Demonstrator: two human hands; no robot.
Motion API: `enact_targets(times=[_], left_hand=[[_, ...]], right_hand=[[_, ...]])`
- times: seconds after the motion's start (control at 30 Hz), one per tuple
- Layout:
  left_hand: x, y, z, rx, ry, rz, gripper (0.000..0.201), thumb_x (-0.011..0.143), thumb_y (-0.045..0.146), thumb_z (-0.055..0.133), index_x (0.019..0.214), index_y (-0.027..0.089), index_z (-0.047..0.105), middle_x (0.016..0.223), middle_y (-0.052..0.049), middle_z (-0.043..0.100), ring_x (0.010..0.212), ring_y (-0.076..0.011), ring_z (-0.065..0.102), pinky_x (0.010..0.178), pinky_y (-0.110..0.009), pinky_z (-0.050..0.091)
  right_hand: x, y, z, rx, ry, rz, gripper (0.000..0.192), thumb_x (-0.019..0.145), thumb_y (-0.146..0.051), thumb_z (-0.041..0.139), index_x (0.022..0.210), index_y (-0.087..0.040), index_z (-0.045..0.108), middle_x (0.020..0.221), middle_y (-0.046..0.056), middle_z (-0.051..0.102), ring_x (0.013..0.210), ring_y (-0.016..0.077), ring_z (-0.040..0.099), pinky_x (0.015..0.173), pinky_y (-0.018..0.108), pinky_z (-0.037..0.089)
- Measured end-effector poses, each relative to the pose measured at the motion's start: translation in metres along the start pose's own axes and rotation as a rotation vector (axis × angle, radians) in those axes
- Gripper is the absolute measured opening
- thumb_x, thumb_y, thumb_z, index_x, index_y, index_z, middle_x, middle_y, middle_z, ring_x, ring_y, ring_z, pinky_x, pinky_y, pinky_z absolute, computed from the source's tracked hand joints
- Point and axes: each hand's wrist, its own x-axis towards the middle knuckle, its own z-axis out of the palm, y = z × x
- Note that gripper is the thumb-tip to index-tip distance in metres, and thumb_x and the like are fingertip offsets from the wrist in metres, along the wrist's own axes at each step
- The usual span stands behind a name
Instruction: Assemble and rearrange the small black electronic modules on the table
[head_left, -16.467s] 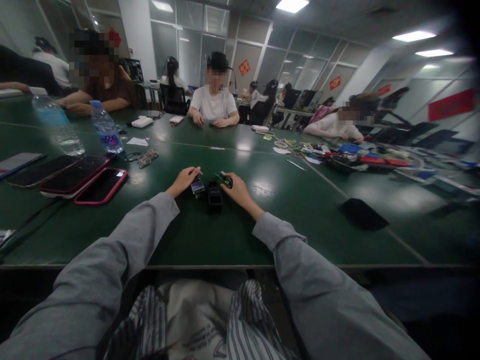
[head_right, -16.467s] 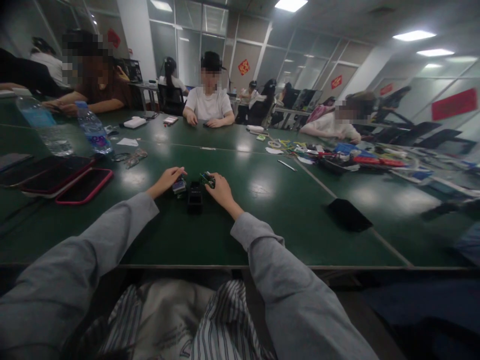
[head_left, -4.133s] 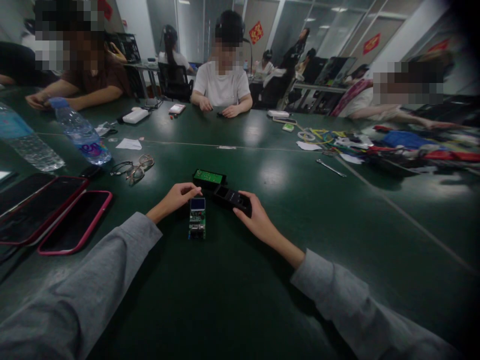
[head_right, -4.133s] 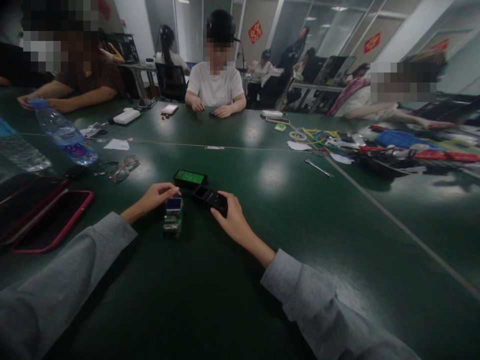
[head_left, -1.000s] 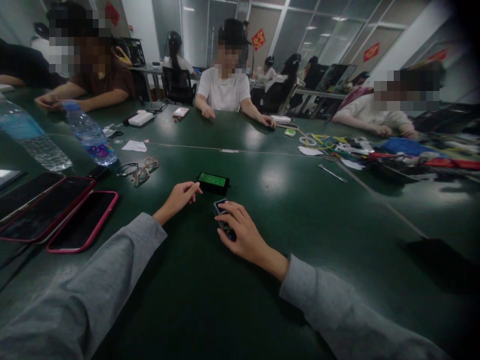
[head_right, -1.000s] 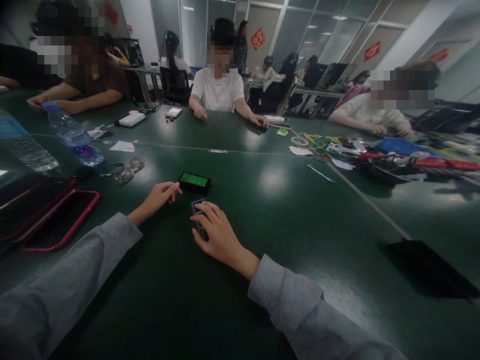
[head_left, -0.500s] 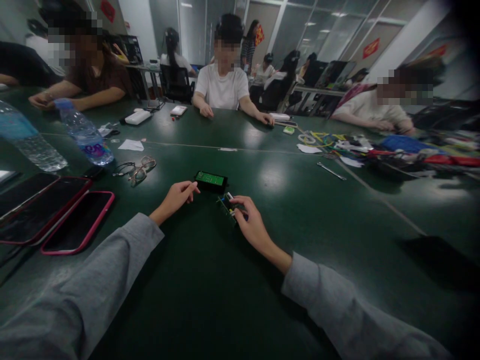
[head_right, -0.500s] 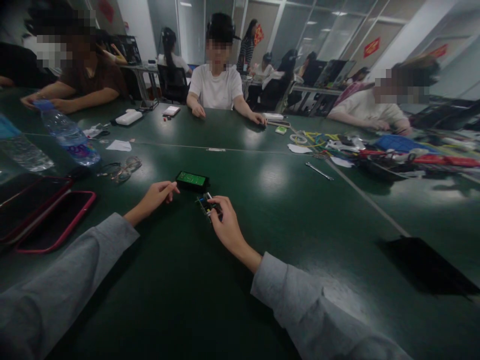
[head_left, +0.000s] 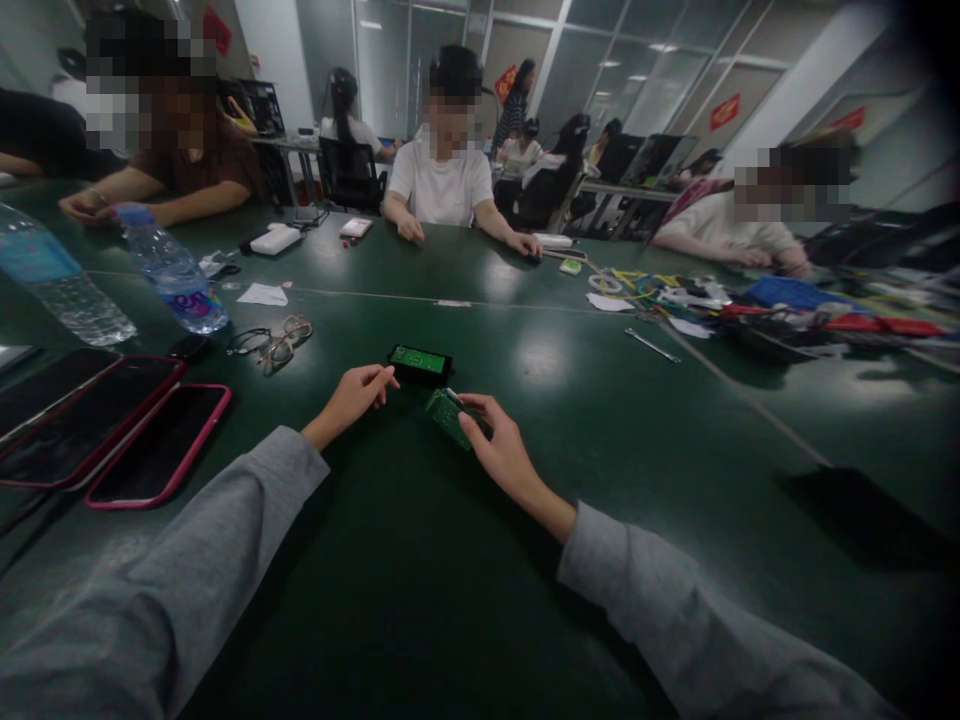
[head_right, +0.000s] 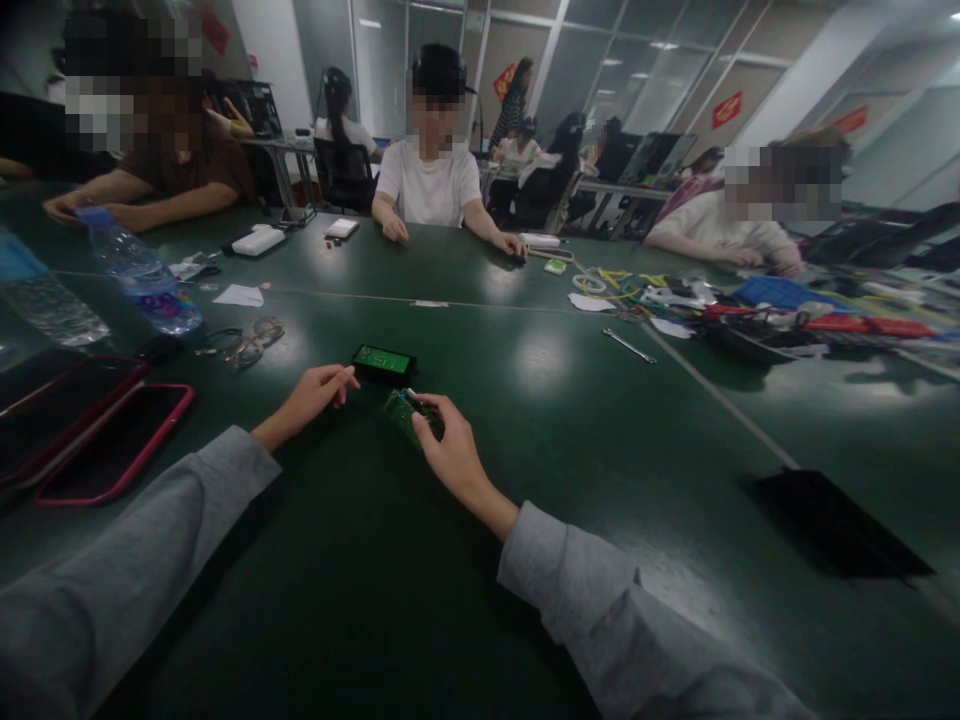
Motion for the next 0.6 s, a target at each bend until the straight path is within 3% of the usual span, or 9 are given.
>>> enact_targets(times=[0.17,0.27,0.33,0.43,0.53,0.6], left_hand=[[-0.002,-0.003,-0.001,-0.013,0.000,0.005,0.041,0.091,0.053,0.049,0.083,0.017,0.068,0.061,0.000,0.058,0.055,-0.0111,0.055,0.054,-0.023,0.044],[-0.001,-0.006,0.000,-0.053,0.022,-0.003,0.041,0.090,0.053,0.051,0.082,0.017,0.067,0.060,0.000,0.057,0.054,-0.0114,0.054,0.054,-0.024,0.044],[0.000,0.003,0.002,-0.105,0.066,-0.006,0.041,0.089,0.053,0.052,0.081,0.016,0.067,0.061,0.000,0.057,0.056,-0.0113,0.052,0.056,-0.024,0.044],[-0.006,0.047,0.003,-0.186,0.106,0.088,0.040,0.088,0.051,0.055,0.078,0.015,0.066,0.069,-0.002,0.060,0.064,-0.0118,0.054,0.065,-0.026,0.045],[-0.032,0.109,-0.004,-0.354,-0.009,0.265,0.034,0.084,0.050,0.063,0.082,0.016,0.066,0.077,-0.002,0.062,0.074,-0.0127,0.056,0.075,-0.029,0.047],[-0.059,0.135,-0.011,-0.371,-0.095,0.252,0.039,0.082,0.056,0.063,0.084,0.018,0.065,0.076,-0.002,0.061,0.076,-0.0160,0.059,0.072,-0.032,0.049]], right_hand=[[0.003,0.004,-0.002,-0.012,0.004,0.069,0.035,0.099,-0.044,0.043,0.120,-0.023,0.062,0.118,0.007,0.066,0.107,0.0219,0.061,0.093,0.040,0.049],[0.004,0.007,-0.001,-0.065,0.037,0.053,0.036,0.099,-0.045,0.042,0.119,-0.023,0.063,0.117,0.007,0.066,0.110,0.0225,0.060,0.098,0.042,0.046],[0.004,0.010,0.000,-0.075,0.068,0.049,0.036,0.099,-0.044,0.042,0.117,-0.023,0.064,0.117,0.008,0.066,0.112,0.0226,0.059,0.101,0.043,0.044],[0.005,0.015,0.001,-0.083,0.081,0.043,0.035,0.098,-0.043,0.044,0.116,-0.022,0.065,0.116,0.008,0.065,0.112,0.0228,0.058,0.101,0.044,0.044],[0.005,0.017,0.002,-0.086,0.089,0.001,0.034,0.097,-0.042,0.044,0.116,-0.022,0.064,0.115,0.008,0.064,0.111,0.0226,0.057,0.101,0.044,0.043],[0.005,0.018,0.002,-0.088,0.089,-0.026,0.032,0.098,-0.041,0.044,0.116,-0.022,0.063,0.114,0.008,0.064,0.111,0.0223,0.056,0.102,0.044,0.043]])
